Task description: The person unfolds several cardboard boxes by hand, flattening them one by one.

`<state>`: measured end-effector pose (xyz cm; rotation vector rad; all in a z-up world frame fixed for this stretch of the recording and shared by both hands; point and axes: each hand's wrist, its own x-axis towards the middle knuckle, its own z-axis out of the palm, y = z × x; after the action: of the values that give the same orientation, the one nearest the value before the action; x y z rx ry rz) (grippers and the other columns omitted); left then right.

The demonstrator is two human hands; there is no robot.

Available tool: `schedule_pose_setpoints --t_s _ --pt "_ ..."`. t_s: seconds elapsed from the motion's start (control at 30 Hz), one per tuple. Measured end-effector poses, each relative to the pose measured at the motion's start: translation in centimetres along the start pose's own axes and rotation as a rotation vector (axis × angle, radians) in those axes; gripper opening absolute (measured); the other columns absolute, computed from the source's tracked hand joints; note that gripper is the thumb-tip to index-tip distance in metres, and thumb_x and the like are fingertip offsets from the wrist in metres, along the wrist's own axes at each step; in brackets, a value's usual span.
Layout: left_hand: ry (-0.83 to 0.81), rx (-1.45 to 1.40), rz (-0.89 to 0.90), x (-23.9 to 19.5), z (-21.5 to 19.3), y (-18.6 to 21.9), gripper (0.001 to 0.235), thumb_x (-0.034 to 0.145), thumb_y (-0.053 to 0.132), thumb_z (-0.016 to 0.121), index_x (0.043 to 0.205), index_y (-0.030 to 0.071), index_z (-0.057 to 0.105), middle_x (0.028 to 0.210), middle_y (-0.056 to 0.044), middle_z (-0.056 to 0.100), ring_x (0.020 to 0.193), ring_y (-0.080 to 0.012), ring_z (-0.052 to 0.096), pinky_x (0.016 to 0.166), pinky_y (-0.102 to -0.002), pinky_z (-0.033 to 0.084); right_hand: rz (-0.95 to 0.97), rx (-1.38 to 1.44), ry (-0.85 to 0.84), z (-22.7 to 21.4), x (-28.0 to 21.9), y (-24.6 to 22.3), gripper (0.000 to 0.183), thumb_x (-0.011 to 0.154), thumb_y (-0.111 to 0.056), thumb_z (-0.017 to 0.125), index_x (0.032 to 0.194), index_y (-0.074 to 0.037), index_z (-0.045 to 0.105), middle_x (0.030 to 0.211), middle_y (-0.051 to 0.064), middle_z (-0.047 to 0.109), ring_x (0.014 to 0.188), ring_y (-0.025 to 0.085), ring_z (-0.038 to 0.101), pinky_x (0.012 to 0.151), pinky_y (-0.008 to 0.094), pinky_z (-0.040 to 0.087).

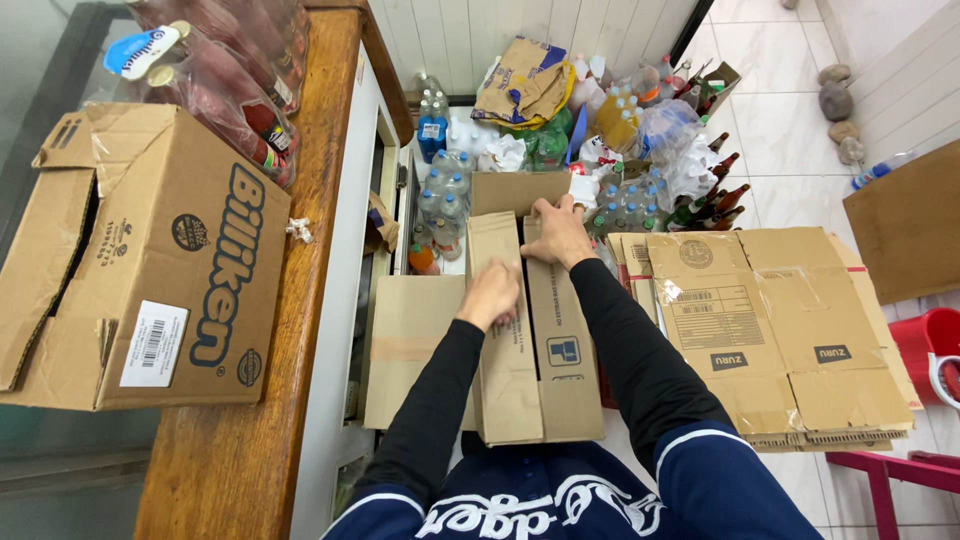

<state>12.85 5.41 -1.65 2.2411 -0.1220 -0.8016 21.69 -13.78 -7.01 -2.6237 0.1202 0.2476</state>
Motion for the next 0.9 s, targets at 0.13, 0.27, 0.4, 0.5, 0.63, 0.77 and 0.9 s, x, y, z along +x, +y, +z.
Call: schedule_pose_setpoints --t_s 0.13,0.27,0.4,0.5,0.63,0.77,0.9 --pt "0.231 -0.251 -0.074 6.5 -1.9 -1.5 0.083 0.124 0.054 0.03 0.179 -0.007 0.034 0.146 -0.034 0.065 0.137 -0.0505 0.066 0.126 -0.065 0.046 0.052 -0.026 -0.059 -0.8 -0.9 -2.0 0.084 0.067 -0.042 0.11 0.132 -0.013 0.063 0.144 0.021 0.046 0.146 0.062 0.053 0.12 0.065 0.06" --pt "0.459 -0.812 -0.098 5.2 -4.8 3.1 0.092 0.122 0.067 0.039 0.192 0.014 0.009 0.111 -0.037 0.08 0.081 -0.0417 0.088 0.074 -0.045 0.078 0.042 -0.002 -0.045 -0.7 -2.0 -3.0 0.072 0.073 -0.032 0.101 0.129 -0.01 0.061 0.143 0.022 0.051 0.148 0.067 0.05 0.122 0.067 0.057" --pt "0.381 -0.93 -0.134 6.8 -6.0 4.2 0.105 0.112 0.081 0.047 0.19 0.015 0.022 0.116 -0.037 0.08 0.09 -0.0411 0.089 0.08 -0.046 0.079 0.076 0.058 -0.028 0.9 -1.4 -1.5 0.068 0.076 -0.031 0.097 0.127 -0.011 0.057 0.141 0.02 0.054 0.149 0.069 0.046 0.122 0.064 0.056" --pt "0.279 -1.019 -0.177 6.3 -6.3 5.2 0.111 0.101 0.089 0.062 0.176 0.01 0.04 0.105 -0.027 0.079 0.093 -0.0414 0.088 0.083 -0.055 0.078 0.09 0.088 -0.003 1.7 -1.4 -0.3 0.07 0.078 -0.034 0.095 0.129 -0.011 0.053 0.142 0.019 0.055 0.152 0.072 0.04 0.122 0.065 0.055" --pt "0.296 -1.061 -0.226 6.6 -5.9 5.4 0.115 0.101 0.085 0.064 0.172 -0.002 0.042 0.103 -0.024 0.075 0.098 -0.0383 0.086 0.087 -0.057 0.074 0.115 0.176 0.019 1.2 -2.8 -0.5 0.063 0.079 -0.026 0.087 0.134 -0.008 0.06 0.146 0.015 0.054 0.154 0.066 0.039 0.119 0.066 0.056" --pt "0.449 -1.031 -0.335 12.0 -3.8 1.2 0.091 0.092 0.064 0.085 0.155 0.002 0.062 0.082 -0.018 0.076 0.077 -0.0338 0.087 0.07 -0.056 0.078 0.14 0.345 0.072 1.2 -4.2 -1.2 0.065 0.074 -0.025 0.088 0.132 -0.004 0.067 0.145 0.013 0.052 0.159 0.06 0.035 0.128 0.065 0.048" --pt "0.295 -1.197 -0.24 13.6 -3.3 -2.4 0.077 0.094 0.048 0.085 0.151 0.009 0.052 0.083 -0.011 0.067 0.088 -0.0378 0.087 0.087 -0.06 0.077 0.113 0.431 0.139 3.6 -3.3 0.2 0.061 0.071 -0.025 0.087 0.126 -0.005 0.069 0.143 0.014 0.052 0.157 0.057 0.036 0.133 0.063 0.041"
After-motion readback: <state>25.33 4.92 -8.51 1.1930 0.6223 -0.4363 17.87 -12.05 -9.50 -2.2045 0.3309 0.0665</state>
